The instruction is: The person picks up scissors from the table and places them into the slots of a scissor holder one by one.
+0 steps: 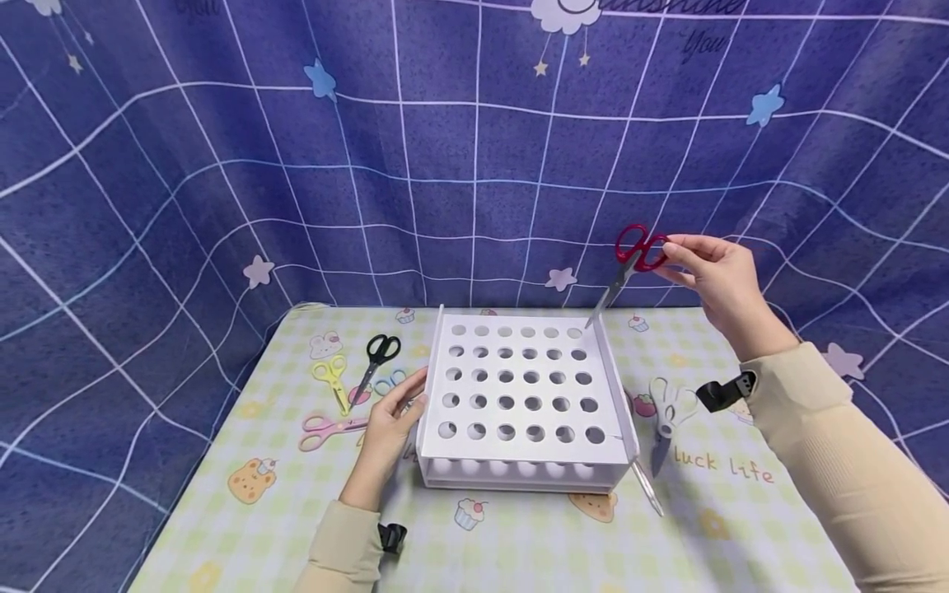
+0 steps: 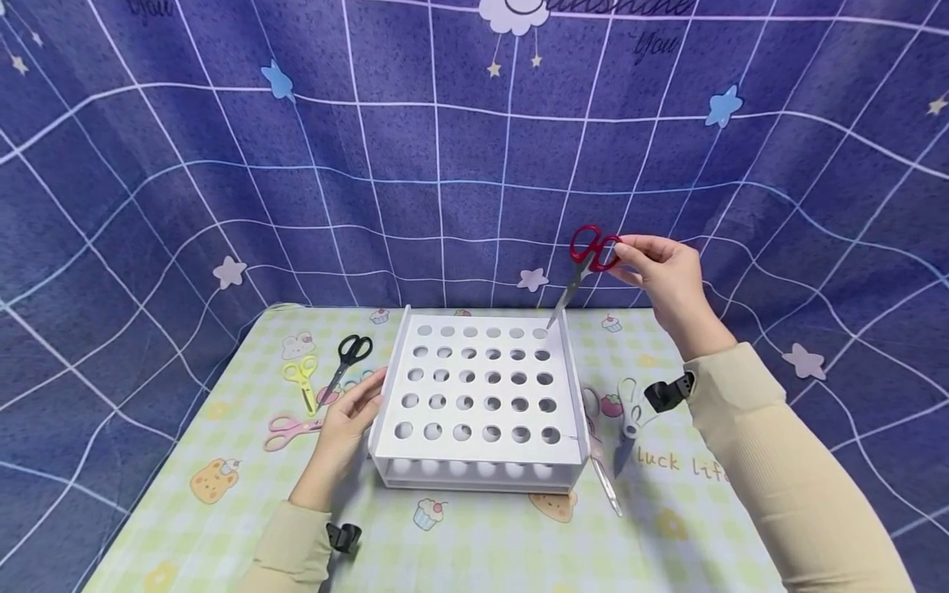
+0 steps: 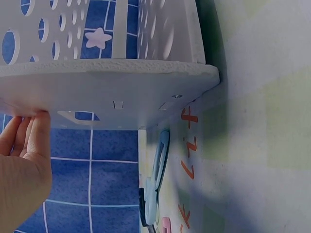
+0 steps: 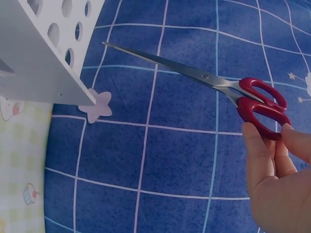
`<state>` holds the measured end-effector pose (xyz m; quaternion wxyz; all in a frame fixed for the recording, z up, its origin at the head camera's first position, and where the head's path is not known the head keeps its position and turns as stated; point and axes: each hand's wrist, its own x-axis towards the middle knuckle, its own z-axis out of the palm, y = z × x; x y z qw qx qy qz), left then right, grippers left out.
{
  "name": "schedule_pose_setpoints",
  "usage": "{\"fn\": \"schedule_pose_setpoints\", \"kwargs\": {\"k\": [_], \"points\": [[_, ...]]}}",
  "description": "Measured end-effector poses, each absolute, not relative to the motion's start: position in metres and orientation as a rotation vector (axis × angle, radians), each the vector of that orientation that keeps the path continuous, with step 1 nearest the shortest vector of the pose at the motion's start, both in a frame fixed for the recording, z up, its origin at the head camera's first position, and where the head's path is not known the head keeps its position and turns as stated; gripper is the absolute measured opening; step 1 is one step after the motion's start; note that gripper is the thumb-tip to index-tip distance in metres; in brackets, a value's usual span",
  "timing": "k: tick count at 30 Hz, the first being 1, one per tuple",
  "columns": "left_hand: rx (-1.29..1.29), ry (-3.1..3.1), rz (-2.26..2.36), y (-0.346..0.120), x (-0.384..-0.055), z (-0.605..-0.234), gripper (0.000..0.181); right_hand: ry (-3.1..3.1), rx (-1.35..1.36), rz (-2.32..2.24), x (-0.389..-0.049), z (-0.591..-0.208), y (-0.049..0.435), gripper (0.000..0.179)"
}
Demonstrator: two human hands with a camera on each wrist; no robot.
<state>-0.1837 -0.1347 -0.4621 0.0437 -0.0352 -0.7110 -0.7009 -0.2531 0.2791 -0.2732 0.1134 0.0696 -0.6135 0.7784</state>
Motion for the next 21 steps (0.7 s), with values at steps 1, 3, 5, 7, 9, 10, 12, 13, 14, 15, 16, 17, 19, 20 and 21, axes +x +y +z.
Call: {"fn": "schedule_pose_setpoints", "kwargs": {"k": [1, 3, 5, 7, 9, 10, 12, 13, 14, 15, 16, 17, 19, 20, 21], "points": [[-0.107, -2.174, -2.142, -0.135, -0.184, -0.462, 0.044, -1.793, 0.208, 2.288, -0.254, -0.273, 0.279, 0.005], [-0.106, -2.170, -2.146, -0.134, -0.184, -0.462, 0.043, -1.783, 0.220, 2.292, -0.255, -0.274, 0.278, 0.005], [-0.114, -2.161, -2.154, -0.134, -0.185, -0.462, 0.043, -1.769, 0.240, 2.299, -0.256, -0.274, 0.277, 0.006], [-0.121, -2.151, -2.164, -0.134, -0.185, -0.462, 0.043, -1.755, 0.261, 2.304, -0.257, -0.275, 0.276, 0.006], [-0.126, -2.142, -2.171, -0.134, -0.186, -0.463, 0.044, -1.755, 0.271, 2.297, -0.258, -0.276, 0.275, 0.006], [-0.130, -2.140, -2.173, -0.134, -0.186, -0.463, 0.044, -1.757, 0.276, 2.295, -0.259, -0.277, 0.274, 0.006], [-0.136, -2.141, -2.169, -0.134, -0.186, -0.464, 0.044, -1.769, 0.276, 2.284, -0.260, -0.279, 0.272, 0.006], [-0.141, -2.143, -2.162, -0.134, -0.186, -0.464, 0.044, -1.776, 0.273, 2.281, -0.261, -0.280, 0.271, 0.006], [-0.142, -2.141, -2.162, -0.134, -0.186, -0.465, 0.044, -1.783, 0.273, 2.279, -0.262, -0.280, 0.271, 0.006], [-0.148, -2.144, -2.156, -0.134, -0.186, -0.465, 0.044, -1.786, 0.272, 2.282, -0.263, -0.281, 0.270, 0.006], [-0.153, -2.145, -2.151, -0.135, -0.185, -0.466, 0.044, -1.786, 0.270, 2.286, -0.263, -0.282, 0.269, 0.006], [-0.157, -2.148, -2.145, -0.135, -0.185, -0.466, 0.044, -1.787, 0.269, 2.288, -0.264, -0.283, 0.269, 0.006], [-0.155, -2.146, -2.147, -0.135, -0.185, -0.466, 0.044, -1.785, 0.271, 2.295, -0.265, -0.284, 0.268, 0.007], [-0.156, -2.145, -2.151, -0.135, -0.185, -0.466, 0.044, -1.784, 0.274, 2.296, -0.266, -0.285, 0.268, 0.007], [-0.162, -2.145, -2.151, -0.135, -0.185, -0.466, 0.044, -1.782, 0.276, 2.297, -0.267, -0.285, 0.268, 0.007]]}}
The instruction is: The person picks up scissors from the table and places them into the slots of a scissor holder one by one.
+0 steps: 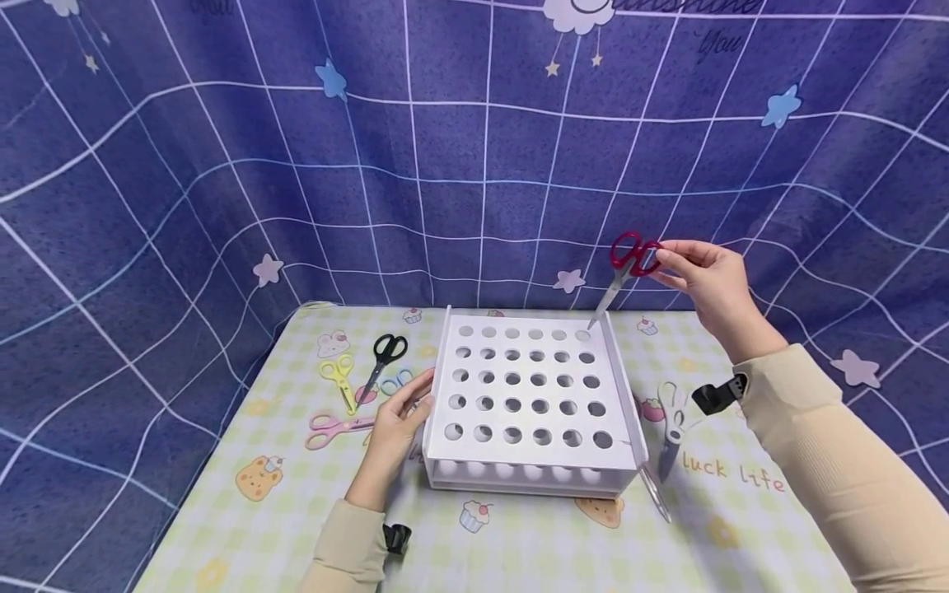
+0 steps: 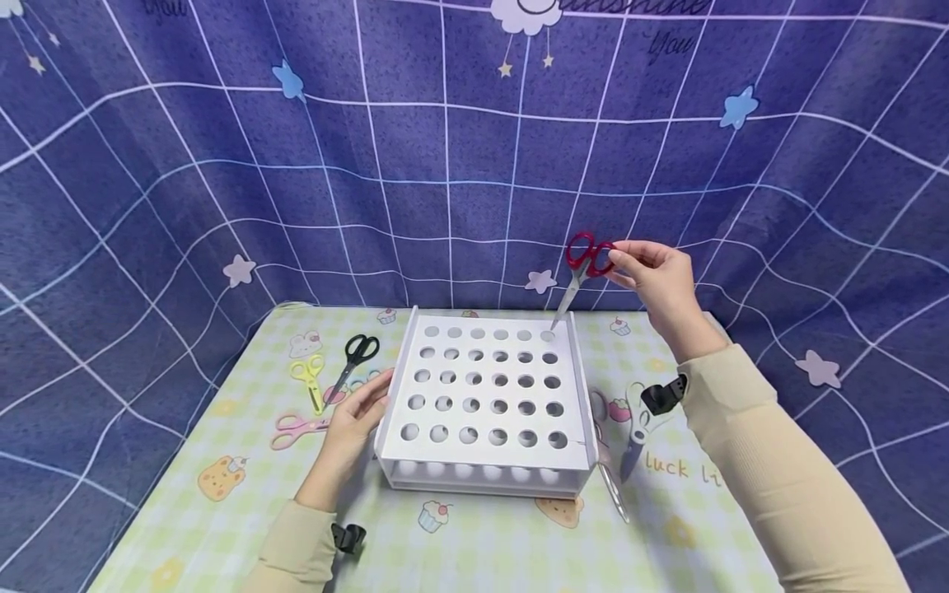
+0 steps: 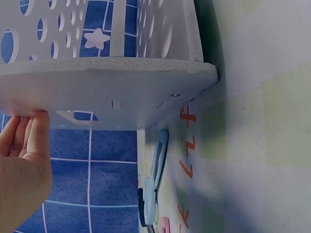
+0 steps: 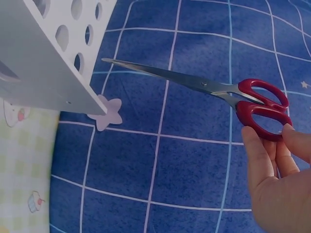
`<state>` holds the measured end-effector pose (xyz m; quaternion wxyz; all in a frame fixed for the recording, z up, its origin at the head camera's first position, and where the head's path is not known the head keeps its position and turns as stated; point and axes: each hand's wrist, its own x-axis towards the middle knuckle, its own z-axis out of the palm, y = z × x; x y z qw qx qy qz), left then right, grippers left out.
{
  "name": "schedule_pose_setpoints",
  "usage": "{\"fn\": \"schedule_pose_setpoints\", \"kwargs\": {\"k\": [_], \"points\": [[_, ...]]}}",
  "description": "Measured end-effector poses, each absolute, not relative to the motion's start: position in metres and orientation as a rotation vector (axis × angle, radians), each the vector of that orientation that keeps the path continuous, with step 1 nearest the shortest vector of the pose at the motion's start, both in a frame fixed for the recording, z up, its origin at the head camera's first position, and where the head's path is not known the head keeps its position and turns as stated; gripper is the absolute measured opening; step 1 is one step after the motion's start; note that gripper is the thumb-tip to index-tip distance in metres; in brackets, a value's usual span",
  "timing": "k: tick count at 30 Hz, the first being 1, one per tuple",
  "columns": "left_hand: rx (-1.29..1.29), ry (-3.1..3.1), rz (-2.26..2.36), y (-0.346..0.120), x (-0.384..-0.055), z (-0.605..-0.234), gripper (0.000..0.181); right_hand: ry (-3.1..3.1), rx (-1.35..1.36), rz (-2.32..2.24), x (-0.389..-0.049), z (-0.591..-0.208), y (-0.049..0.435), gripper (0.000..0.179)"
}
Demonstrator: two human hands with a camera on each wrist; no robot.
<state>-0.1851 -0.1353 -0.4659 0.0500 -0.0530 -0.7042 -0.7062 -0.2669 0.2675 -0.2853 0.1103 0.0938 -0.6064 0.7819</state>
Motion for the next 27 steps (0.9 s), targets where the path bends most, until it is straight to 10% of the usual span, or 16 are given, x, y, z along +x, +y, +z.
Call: {"fn": "schedule_pose_setpoints", "kwargs": {"k": [27], "points": [[-0.148, -2.125, -2.191, -0.136, -0.185, -0.466, 0.043, -1.948, 0.160, 2.174, -0.281, -0.315, 0.252, 0.007]]}}
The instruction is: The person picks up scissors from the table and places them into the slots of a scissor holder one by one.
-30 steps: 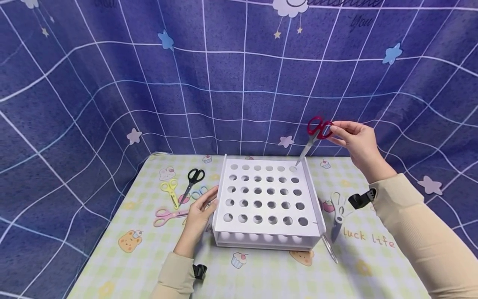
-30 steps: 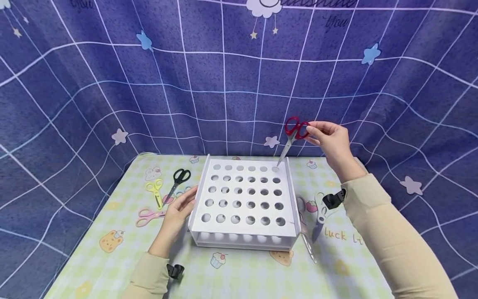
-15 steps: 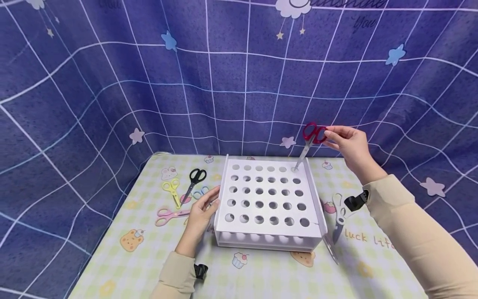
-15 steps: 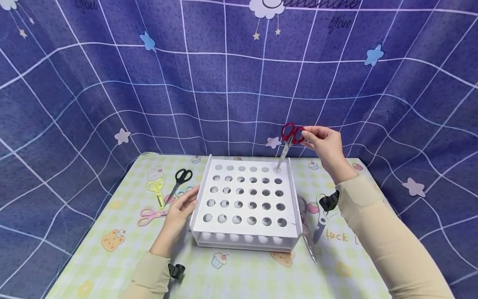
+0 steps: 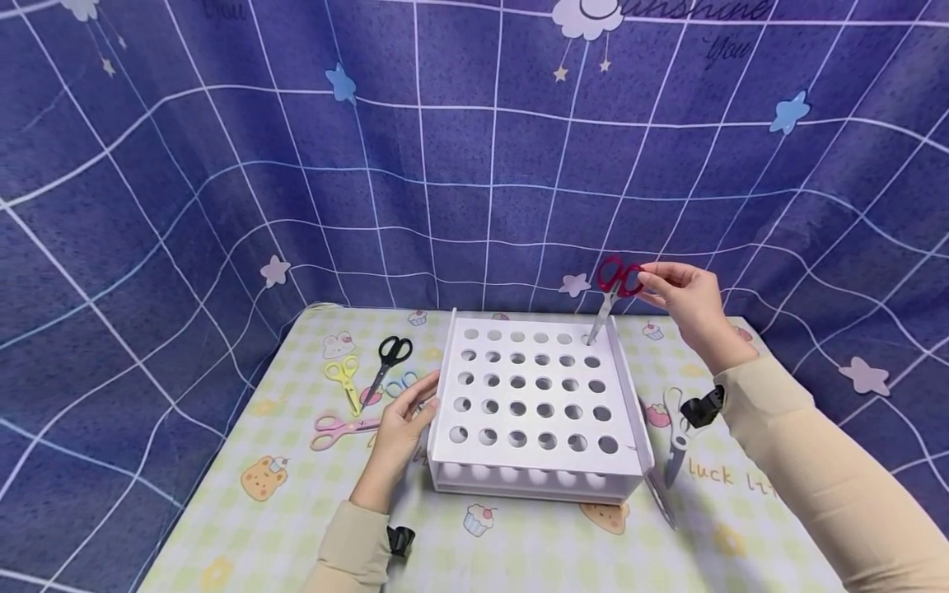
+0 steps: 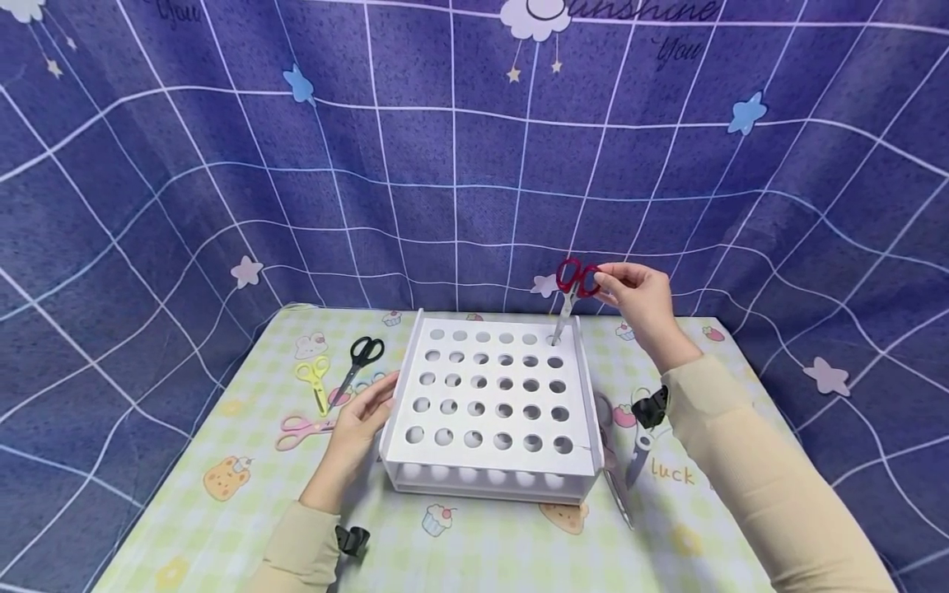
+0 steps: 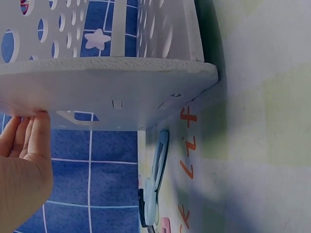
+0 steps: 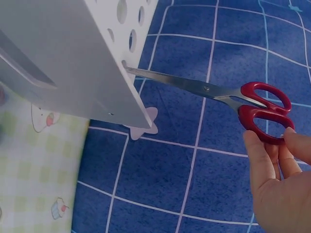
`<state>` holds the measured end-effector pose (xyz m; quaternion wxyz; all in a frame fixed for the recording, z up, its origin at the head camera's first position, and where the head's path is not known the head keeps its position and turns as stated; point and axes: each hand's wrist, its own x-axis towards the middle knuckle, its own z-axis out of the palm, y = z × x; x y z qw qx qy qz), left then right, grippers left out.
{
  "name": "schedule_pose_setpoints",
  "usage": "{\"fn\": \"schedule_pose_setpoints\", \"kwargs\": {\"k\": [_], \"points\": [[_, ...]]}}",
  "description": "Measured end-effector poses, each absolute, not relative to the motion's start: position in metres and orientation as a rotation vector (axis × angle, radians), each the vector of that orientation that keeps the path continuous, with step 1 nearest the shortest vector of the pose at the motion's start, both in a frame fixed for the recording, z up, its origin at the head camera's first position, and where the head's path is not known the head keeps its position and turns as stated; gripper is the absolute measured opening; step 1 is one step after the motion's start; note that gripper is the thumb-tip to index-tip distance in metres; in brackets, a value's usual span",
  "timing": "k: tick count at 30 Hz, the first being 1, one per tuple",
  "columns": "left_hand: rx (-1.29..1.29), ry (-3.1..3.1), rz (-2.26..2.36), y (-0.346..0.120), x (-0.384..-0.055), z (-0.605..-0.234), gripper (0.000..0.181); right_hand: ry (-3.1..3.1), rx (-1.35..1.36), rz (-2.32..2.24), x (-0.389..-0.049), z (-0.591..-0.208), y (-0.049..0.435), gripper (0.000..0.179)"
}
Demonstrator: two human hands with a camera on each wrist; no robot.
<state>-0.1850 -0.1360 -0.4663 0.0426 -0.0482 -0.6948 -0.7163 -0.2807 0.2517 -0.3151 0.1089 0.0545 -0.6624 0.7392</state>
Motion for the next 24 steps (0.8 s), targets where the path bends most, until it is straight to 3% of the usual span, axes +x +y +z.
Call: {"fn": "schedule_pose_setpoints", "kwargs": {"k": [9, 24], "points": [[-0.150, -2.134, -2.191, -0.136, -0.186, -0.466, 0.044, -1.998, 0.158, 2.174, -0.281, -0.321, 0.254, 0.013], [-0.166, -2.128, -2.198, -0.136, -0.185, -0.465, 0.044, -2.111, 0.160, 2.136, -0.280, -0.339, 0.256, 0.005]]}}
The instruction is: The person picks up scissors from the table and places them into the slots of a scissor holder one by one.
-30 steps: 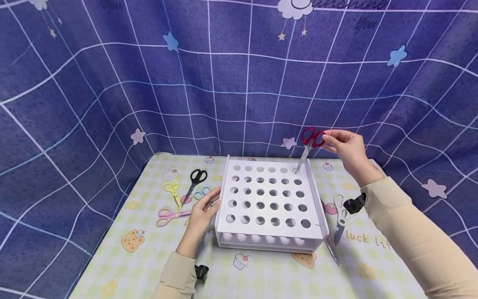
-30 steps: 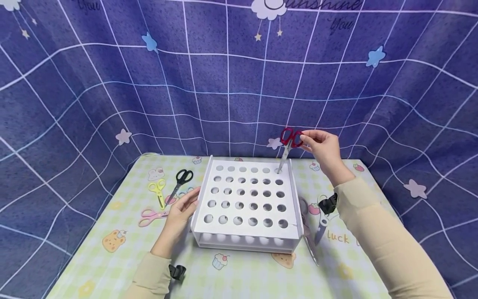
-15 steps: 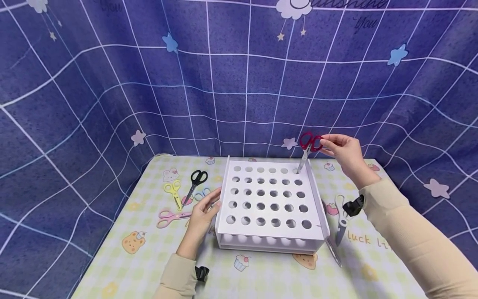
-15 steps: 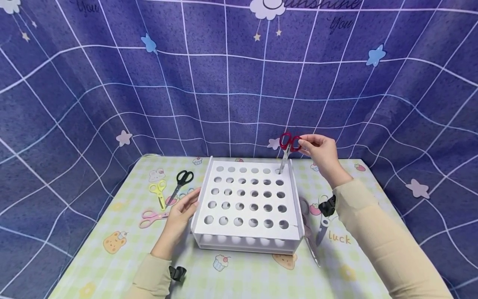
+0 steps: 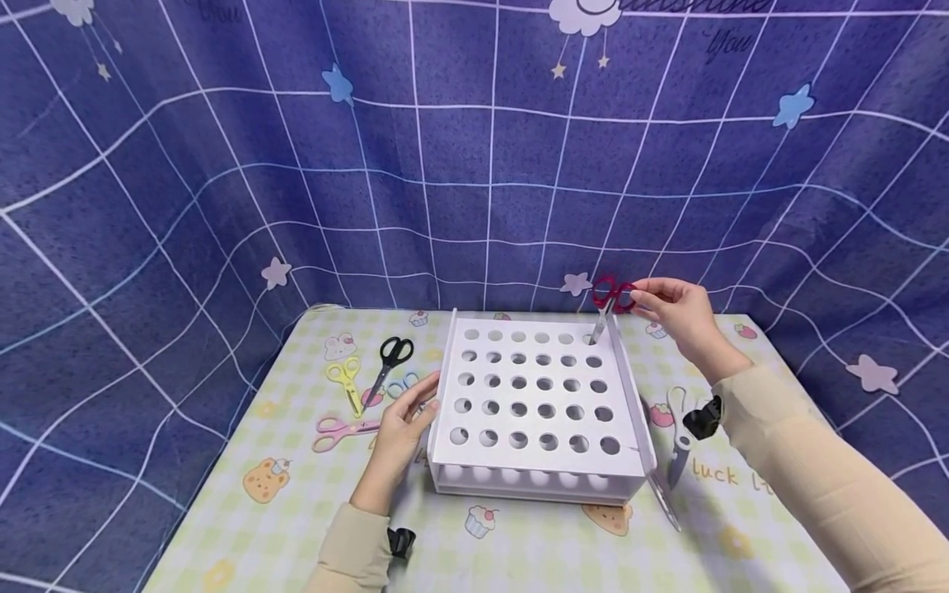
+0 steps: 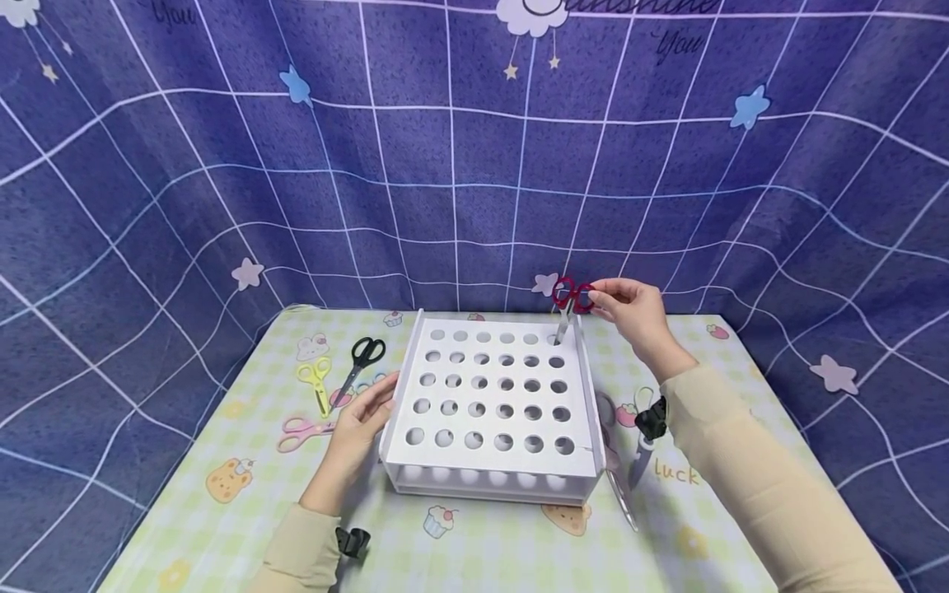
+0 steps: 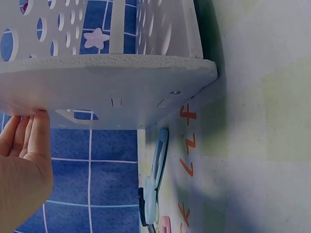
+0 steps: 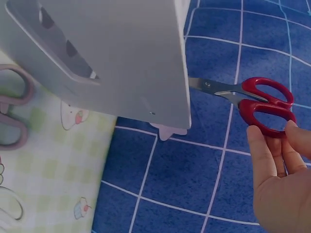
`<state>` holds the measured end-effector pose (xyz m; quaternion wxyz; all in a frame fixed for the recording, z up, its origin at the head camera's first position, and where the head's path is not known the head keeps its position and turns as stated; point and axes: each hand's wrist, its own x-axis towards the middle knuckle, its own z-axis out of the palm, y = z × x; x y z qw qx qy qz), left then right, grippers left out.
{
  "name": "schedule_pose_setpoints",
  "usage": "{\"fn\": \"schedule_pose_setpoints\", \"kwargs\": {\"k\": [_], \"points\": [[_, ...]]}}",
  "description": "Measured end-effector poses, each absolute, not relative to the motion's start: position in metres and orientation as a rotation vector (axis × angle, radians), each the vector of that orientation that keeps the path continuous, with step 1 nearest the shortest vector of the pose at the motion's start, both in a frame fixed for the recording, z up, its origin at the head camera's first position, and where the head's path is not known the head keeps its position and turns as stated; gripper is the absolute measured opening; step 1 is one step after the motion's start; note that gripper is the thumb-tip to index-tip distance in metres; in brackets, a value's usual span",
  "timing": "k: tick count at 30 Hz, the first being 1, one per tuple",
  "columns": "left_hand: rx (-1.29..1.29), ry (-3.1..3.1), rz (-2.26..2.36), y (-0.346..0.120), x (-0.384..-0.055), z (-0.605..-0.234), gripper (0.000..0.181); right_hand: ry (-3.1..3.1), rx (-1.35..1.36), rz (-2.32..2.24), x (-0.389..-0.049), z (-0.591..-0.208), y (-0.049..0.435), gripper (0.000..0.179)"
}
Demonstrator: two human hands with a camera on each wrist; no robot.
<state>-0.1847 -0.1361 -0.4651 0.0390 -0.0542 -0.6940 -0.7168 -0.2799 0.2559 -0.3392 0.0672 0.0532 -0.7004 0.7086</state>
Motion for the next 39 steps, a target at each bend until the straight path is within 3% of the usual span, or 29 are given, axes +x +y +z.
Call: {"fn": "schedule_pose_setpoints", "kwargs": {"k": [10, 28, 35, 39], "points": [[-0.193, -2.109, -2.176, -0.136, -0.187, -0.468, 0.045, -2.225, 0.163, 2.027, -0.280, -0.349, 0.255, 0.024], [-0.186, -2.116, -2.171, -0.136, -0.184, -0.466, 0.044, -2.170, 0.188, 2.125, -0.283, -0.365, 0.253, 0.007], [-0.200, -2.115, -2.152, -0.136, -0.185, -0.468, 0.044, -2.286, 0.176, 1.996, -0.284, -0.371, 0.254, 0.029], [-0.219, -2.118, -2.127, -0.136, -0.185, -0.467, 0.045, -2.329, 0.178, 1.928, -0.284, -0.374, 0.254, 0.033]]}}
